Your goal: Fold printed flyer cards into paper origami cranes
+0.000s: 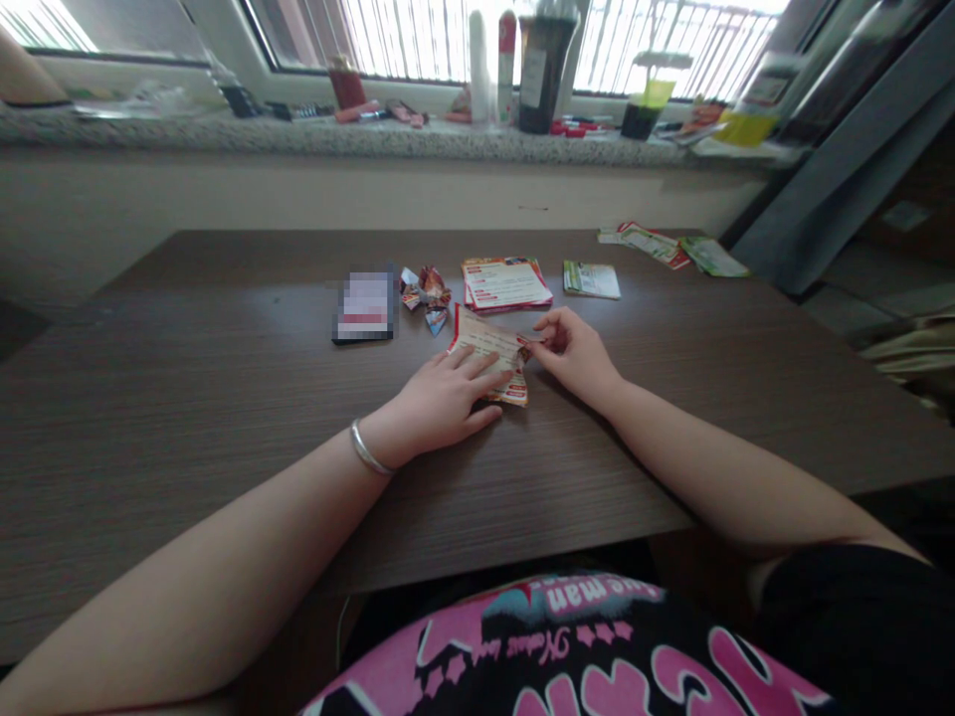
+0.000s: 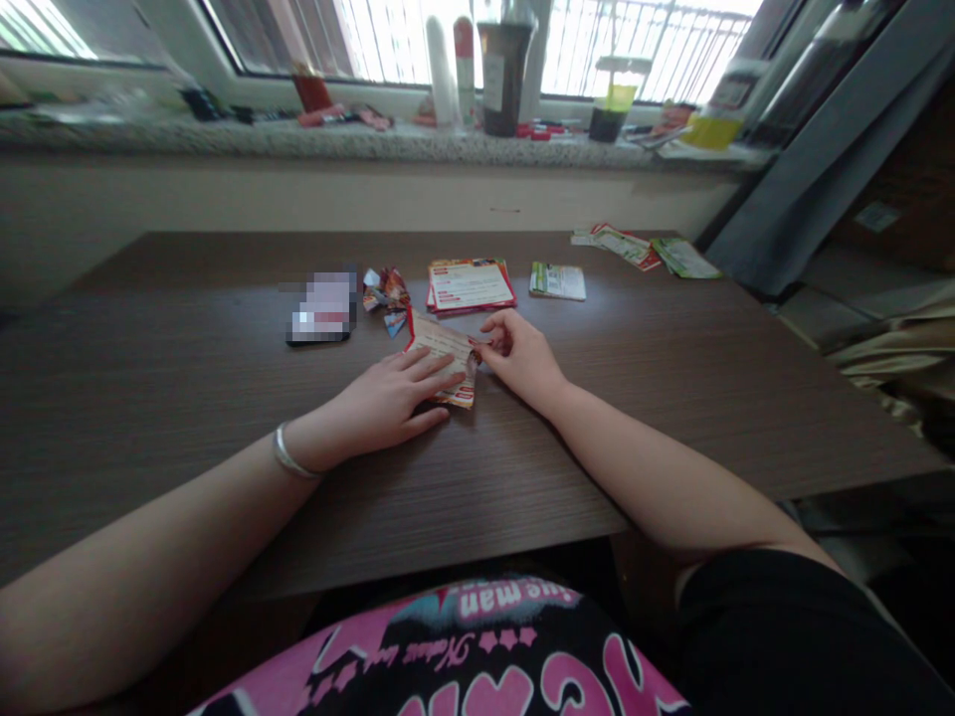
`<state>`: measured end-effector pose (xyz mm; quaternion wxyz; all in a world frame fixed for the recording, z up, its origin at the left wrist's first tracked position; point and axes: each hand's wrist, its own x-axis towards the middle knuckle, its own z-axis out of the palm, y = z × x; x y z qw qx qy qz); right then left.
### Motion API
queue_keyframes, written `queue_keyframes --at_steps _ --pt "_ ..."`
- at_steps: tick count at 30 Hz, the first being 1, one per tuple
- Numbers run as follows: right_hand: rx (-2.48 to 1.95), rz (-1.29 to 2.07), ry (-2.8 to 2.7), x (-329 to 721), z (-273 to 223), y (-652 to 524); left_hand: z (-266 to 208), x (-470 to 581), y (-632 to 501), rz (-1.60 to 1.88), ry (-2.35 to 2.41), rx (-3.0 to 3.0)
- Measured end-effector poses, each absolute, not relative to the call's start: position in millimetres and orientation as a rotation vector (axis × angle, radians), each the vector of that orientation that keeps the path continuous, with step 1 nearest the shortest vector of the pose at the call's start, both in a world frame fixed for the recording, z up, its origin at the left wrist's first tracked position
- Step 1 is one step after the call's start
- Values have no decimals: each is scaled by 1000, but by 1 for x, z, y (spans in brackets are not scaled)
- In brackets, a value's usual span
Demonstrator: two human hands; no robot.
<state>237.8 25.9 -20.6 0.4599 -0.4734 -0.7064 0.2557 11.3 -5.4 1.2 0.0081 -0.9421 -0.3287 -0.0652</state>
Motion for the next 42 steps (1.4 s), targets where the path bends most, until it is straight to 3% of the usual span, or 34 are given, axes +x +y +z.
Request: queue_keyframes --at_steps 32,42 --pt "-1186 815 -2002 245 -19 25 -3 9 -1 -60 -978 -3096" --pt "-1366 457 -2171 240 -12 19 -4 10 -2 -82 -1000 -3088"
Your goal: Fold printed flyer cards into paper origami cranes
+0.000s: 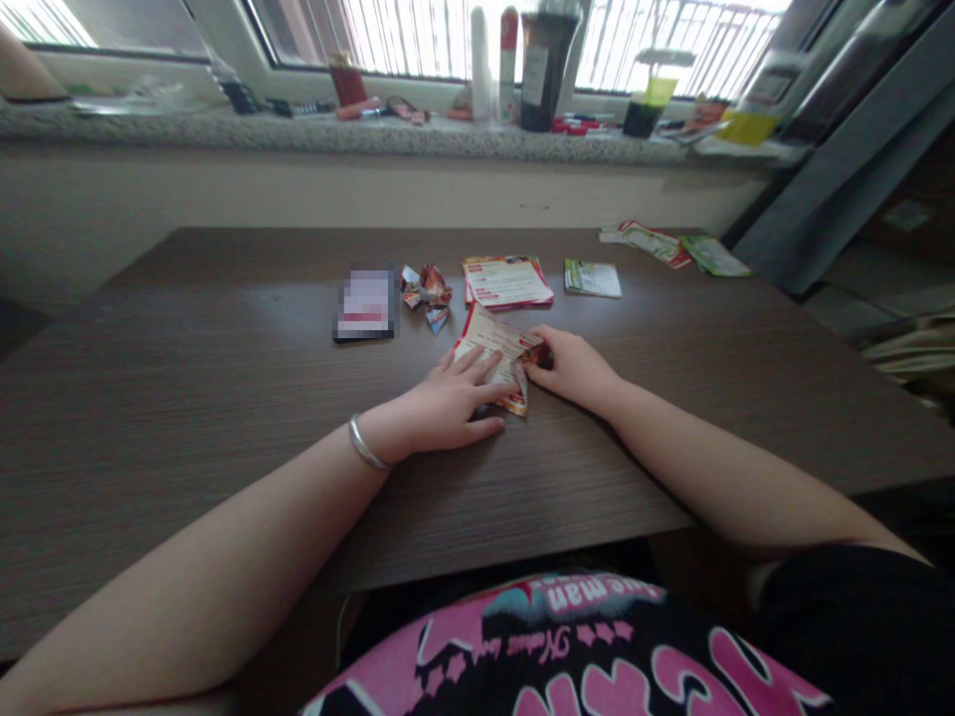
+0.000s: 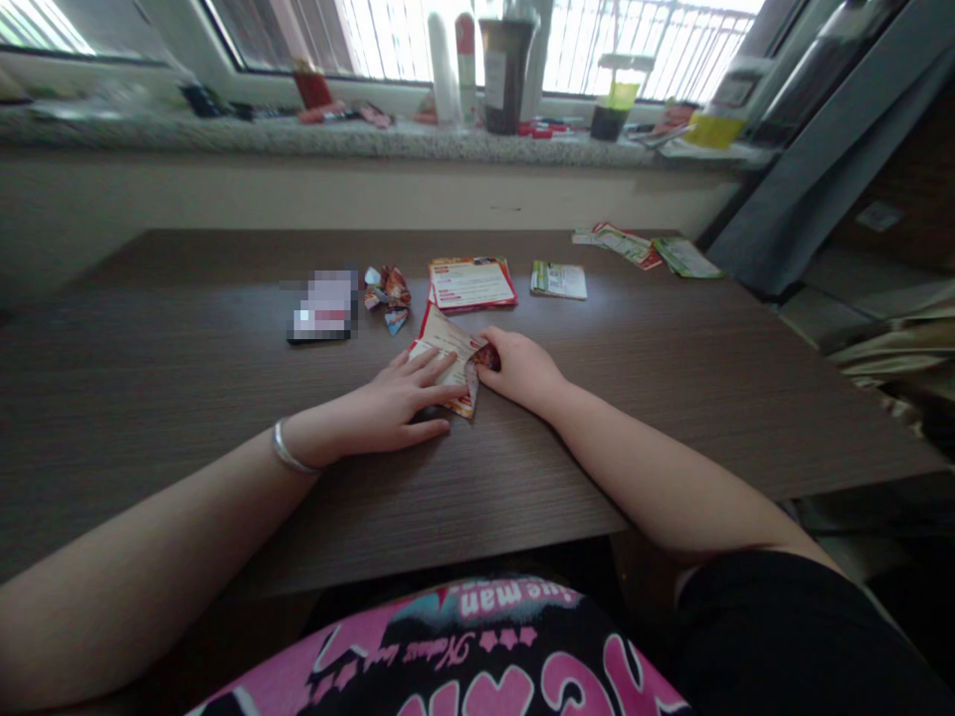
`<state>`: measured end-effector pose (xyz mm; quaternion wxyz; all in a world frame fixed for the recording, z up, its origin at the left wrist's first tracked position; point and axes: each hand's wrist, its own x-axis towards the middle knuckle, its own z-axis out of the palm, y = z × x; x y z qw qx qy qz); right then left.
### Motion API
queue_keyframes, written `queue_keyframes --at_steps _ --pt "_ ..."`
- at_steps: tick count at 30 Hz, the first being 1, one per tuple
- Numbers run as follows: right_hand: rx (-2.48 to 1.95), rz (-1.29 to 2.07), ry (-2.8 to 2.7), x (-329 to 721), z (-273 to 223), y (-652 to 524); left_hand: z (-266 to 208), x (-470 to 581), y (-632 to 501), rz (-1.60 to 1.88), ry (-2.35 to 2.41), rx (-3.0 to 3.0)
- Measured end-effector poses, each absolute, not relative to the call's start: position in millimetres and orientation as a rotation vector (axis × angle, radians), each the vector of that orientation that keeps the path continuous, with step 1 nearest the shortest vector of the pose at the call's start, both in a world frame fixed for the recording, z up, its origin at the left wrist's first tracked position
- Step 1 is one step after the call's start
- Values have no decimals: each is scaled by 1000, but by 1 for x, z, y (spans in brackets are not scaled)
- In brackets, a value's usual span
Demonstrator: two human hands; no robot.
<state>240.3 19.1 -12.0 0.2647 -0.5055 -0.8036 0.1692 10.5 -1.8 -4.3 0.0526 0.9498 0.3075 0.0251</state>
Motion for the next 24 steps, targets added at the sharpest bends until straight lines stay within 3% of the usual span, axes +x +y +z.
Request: queue_keyframes --at_steps 5,14,24 --pt "-1363 485 -2142 242 -14 21 -4 11 -4 86 951 2885" --pt "-1189 856 -1915 249 -21 32 -4 11 -5 52 962 2862" --pt "-1414 590 -1984 240 -14 24 -4 10 -4 85 952 2866"
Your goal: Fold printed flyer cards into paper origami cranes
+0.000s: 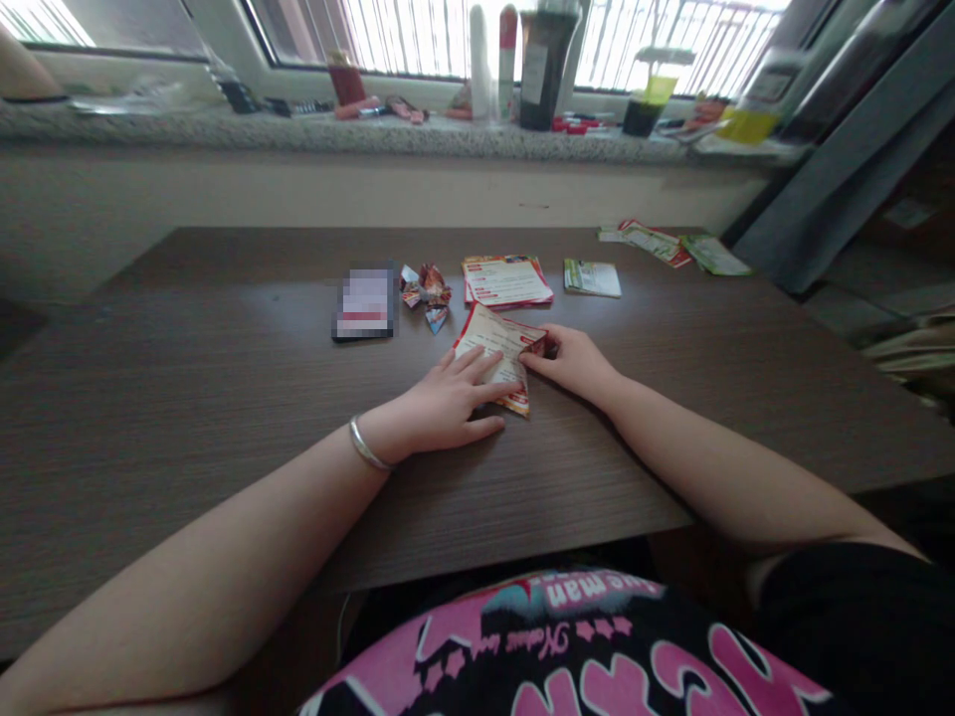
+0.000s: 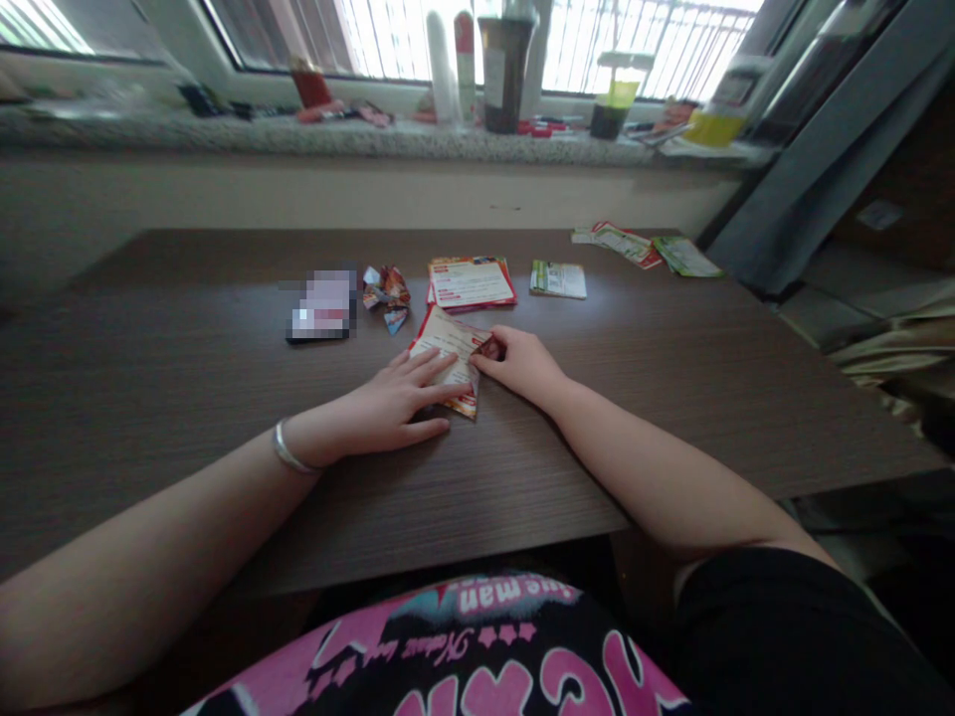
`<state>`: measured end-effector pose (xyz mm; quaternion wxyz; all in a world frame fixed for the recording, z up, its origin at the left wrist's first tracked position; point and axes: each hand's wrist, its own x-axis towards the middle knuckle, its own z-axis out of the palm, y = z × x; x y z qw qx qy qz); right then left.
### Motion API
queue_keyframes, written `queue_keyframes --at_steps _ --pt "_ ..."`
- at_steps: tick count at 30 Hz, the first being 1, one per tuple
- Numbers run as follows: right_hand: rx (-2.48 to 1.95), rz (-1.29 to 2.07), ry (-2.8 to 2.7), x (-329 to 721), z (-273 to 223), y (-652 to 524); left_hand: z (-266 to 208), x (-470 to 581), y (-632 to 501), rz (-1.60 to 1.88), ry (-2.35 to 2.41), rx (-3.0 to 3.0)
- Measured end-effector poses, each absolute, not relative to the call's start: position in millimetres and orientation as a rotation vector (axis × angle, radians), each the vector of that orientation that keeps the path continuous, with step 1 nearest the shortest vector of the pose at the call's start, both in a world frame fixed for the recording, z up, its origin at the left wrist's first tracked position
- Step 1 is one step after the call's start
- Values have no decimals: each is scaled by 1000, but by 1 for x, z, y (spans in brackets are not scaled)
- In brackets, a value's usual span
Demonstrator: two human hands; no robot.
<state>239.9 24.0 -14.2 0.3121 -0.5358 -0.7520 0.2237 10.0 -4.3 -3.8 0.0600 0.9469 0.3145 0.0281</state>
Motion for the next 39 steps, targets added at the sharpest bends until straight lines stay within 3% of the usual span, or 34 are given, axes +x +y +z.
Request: queue_keyframes --at_steps 10,24,39 --pt "-1434 586 -2005 242 -15 23 -8 13 -5 168 1043 2834" --pt "-1253 410 -2240 242 -10 21 -28 12 3 862 1127 2626" --pt "-1146 475 -2050 231 -2 2 -3 16 -3 1117 1187 2903"
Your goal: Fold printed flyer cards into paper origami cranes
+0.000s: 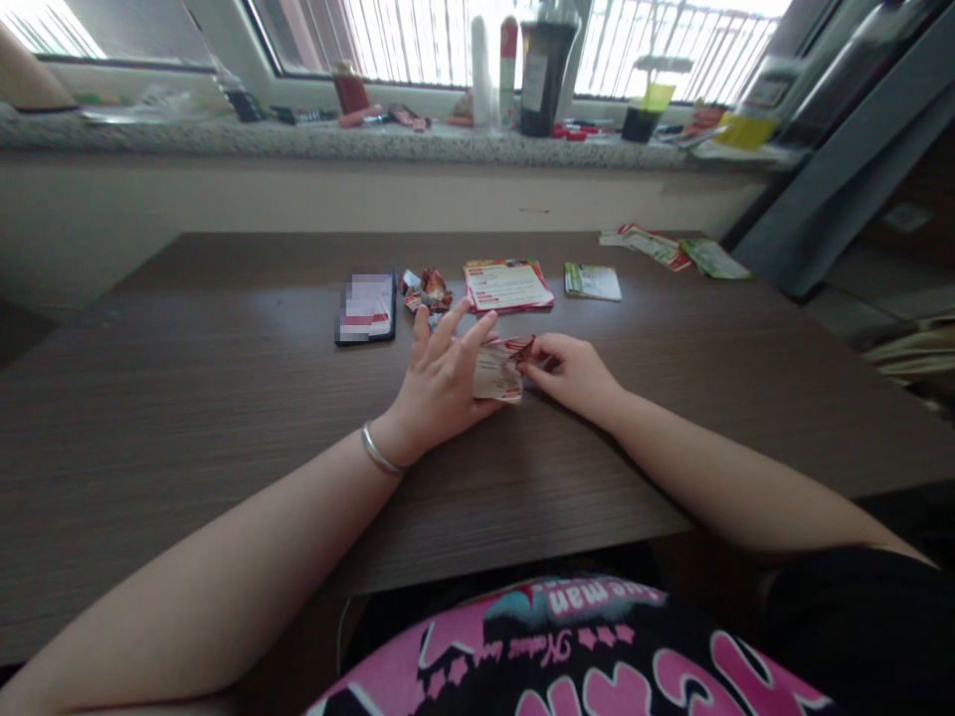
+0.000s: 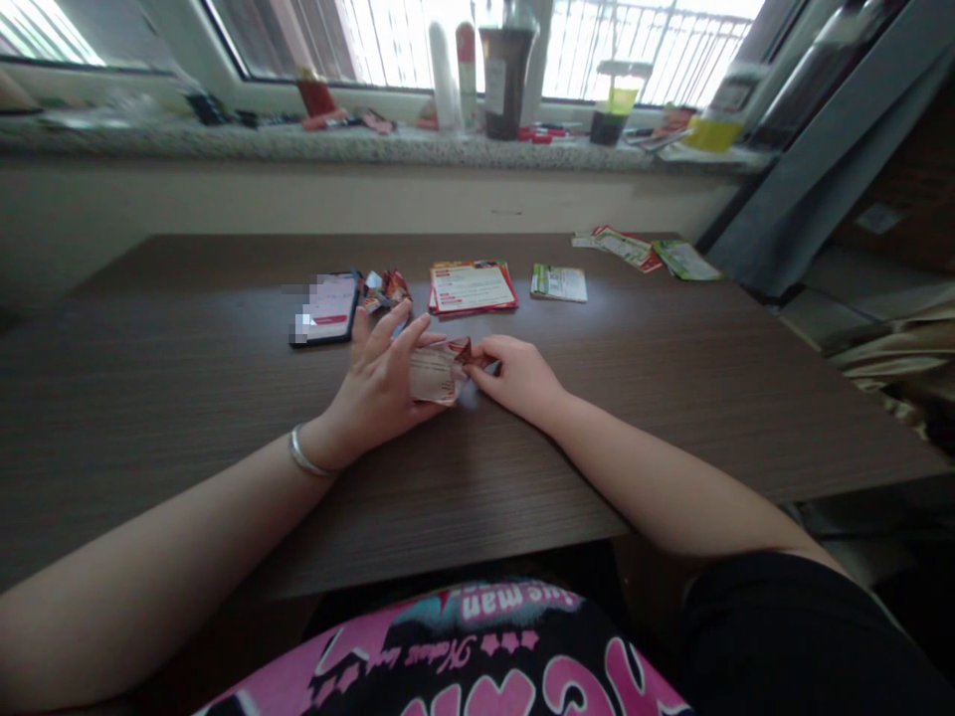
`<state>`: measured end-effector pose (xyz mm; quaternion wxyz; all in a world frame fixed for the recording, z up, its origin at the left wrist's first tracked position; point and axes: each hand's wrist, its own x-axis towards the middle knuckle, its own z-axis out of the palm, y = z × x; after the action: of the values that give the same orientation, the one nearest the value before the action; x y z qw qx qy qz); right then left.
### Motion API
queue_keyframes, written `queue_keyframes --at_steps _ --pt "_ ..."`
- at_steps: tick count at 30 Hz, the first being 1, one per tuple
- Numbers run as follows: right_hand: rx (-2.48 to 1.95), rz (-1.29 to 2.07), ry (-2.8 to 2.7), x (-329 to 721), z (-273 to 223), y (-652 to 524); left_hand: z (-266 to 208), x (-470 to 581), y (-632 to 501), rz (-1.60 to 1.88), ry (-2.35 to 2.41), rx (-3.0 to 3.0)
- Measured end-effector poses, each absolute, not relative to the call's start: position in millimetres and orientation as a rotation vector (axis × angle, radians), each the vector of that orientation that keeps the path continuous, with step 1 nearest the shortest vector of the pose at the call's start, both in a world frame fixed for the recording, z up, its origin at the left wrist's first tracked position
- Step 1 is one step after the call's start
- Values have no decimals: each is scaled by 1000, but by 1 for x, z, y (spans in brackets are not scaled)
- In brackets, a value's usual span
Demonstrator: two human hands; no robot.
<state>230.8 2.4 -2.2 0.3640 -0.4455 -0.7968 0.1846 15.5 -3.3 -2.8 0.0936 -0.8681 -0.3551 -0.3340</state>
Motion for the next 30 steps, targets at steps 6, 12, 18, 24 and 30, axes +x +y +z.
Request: queue_keyframes --at_steps 6,12,18,24,30 --pt "-1032 446 -1974 232 1 -1 1 14 -2 -1048 -1098 -2642" --pt "-919 402 -1977 232 6 -5 1 14 -2 -1196 -1125 -2640" --pt "-894 496 -1978 230 7 -10 1 18 -5 -1390 -1251 -2590" --pt "-880 405 -1975 228 4 -9 2 20 -7 -1539 -1215 -2639" --pt "-855 339 -1985 228 10 -14 3 19 -4 -1553 -1159 -2717"
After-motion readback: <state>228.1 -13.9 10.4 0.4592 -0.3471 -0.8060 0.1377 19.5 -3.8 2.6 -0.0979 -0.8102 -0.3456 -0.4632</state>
